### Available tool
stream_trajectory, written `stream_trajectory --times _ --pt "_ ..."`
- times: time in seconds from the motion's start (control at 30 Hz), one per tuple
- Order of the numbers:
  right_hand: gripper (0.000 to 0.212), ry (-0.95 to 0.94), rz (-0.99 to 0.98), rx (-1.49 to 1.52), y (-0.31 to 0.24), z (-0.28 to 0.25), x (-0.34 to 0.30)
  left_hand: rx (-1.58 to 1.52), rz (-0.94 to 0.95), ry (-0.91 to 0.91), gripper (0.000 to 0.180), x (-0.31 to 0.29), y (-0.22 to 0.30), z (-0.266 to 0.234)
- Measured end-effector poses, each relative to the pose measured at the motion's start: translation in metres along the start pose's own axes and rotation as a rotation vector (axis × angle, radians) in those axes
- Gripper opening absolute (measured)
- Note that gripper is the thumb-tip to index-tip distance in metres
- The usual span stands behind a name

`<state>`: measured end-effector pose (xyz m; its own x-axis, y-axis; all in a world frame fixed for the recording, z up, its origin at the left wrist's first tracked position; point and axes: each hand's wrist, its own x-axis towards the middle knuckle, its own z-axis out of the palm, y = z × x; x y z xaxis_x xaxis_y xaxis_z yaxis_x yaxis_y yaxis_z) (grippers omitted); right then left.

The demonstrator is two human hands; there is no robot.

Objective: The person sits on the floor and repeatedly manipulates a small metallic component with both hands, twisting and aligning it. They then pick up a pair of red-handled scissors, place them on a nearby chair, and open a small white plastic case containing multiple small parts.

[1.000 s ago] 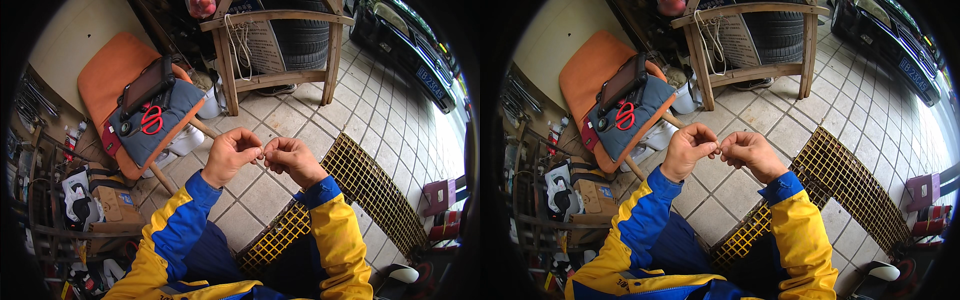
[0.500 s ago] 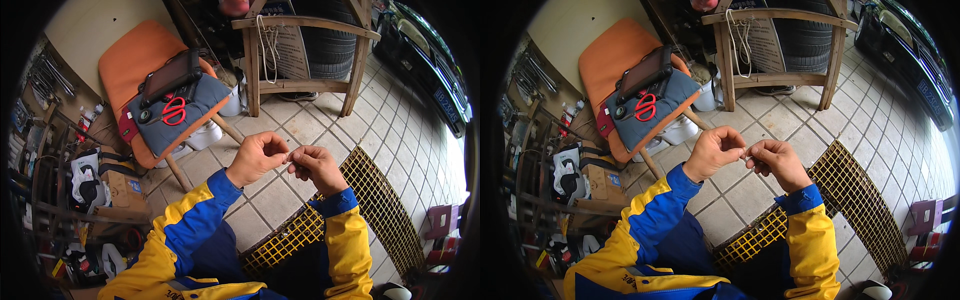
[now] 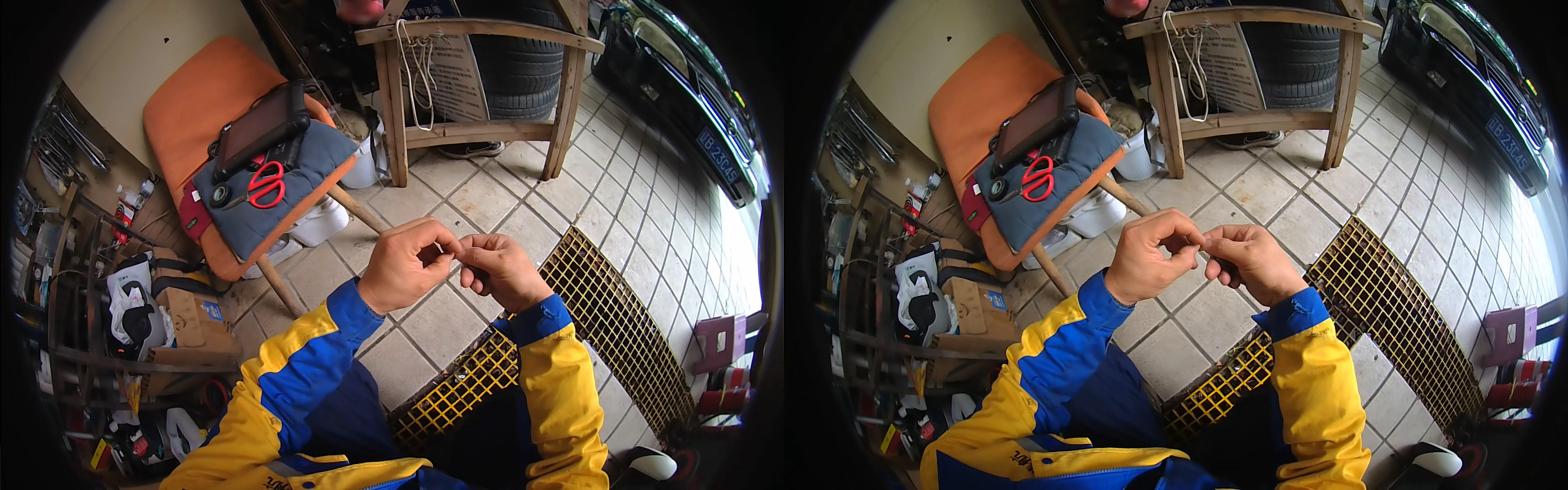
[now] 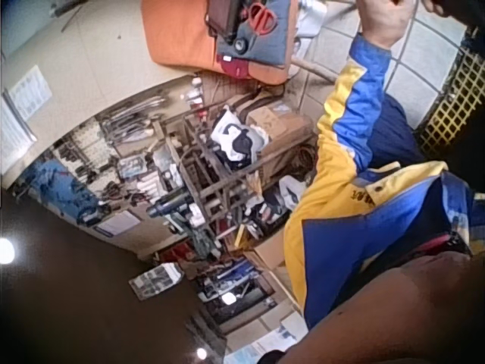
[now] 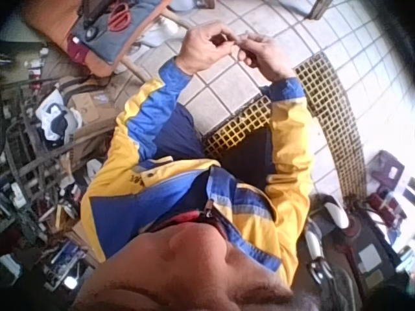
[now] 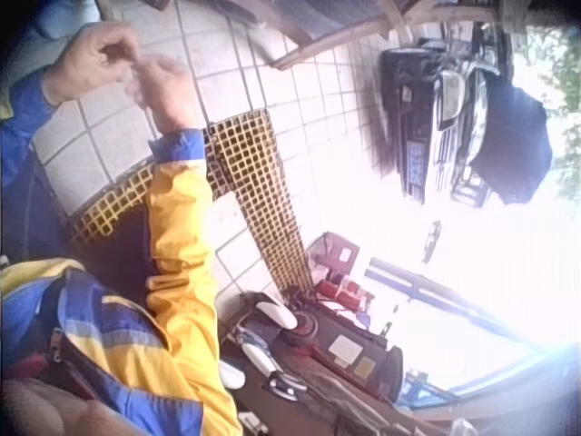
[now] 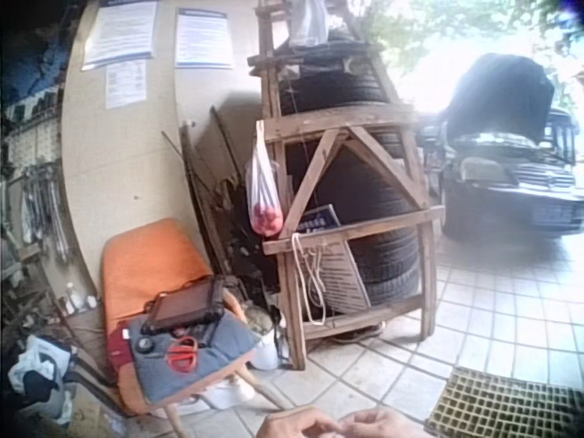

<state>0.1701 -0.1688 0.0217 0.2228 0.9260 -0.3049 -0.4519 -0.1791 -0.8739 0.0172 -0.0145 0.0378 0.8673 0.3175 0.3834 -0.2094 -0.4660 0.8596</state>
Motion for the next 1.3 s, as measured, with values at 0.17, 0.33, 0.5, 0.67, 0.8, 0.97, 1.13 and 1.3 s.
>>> stream_trajectory --times 0.17,0.33,0.5,0.67,0.8,0.97,1.13,1.3 --pt "0.017 -0.027 -0.014 0.009 0.003 -0.003 0.001 0.118 0.130 0.007 0.019 0.001 0.001 -0.001" --pt "0.016 -0.026 -0.035 0.000 0.005 -0.005 0.001 0.190 0.230 0.014 0.020 0.002 0.001 0.000" --pt "0.013 0.003 -0.096 -0.022 0.008 -0.001 0.003 0.224 0.291 0.047 0.022 0.003 0.002 0.002" --pt "0.007 0.070 -0.198 -0.081 0.007 0.011 0.004 0.257 0.337 0.118 0.021 0.004 0.002 0.003" --pt "0.007 0.176 -0.317 -0.227 0.003 0.022 0.004 0.210 0.225 0.188 0.017 0.002 0.000 0.005" --pt "0.007 0.270 -0.378 -0.301 0.001 0.022 0.004 0.045 -0.032 0.199 0.013 -0.001 -0.010 0.004" --pt "0.009 0.217 -0.369 -0.173 0.003 0.019 0.007 -0.054 -0.041 0.191 0.014 -0.001 -0.016 0.004" --pt "0.015 0.155 -0.287 -0.184 -0.001 0.015 0.003 -0.224 -0.073 0.159 0.012 -0.001 -0.013 0.004"
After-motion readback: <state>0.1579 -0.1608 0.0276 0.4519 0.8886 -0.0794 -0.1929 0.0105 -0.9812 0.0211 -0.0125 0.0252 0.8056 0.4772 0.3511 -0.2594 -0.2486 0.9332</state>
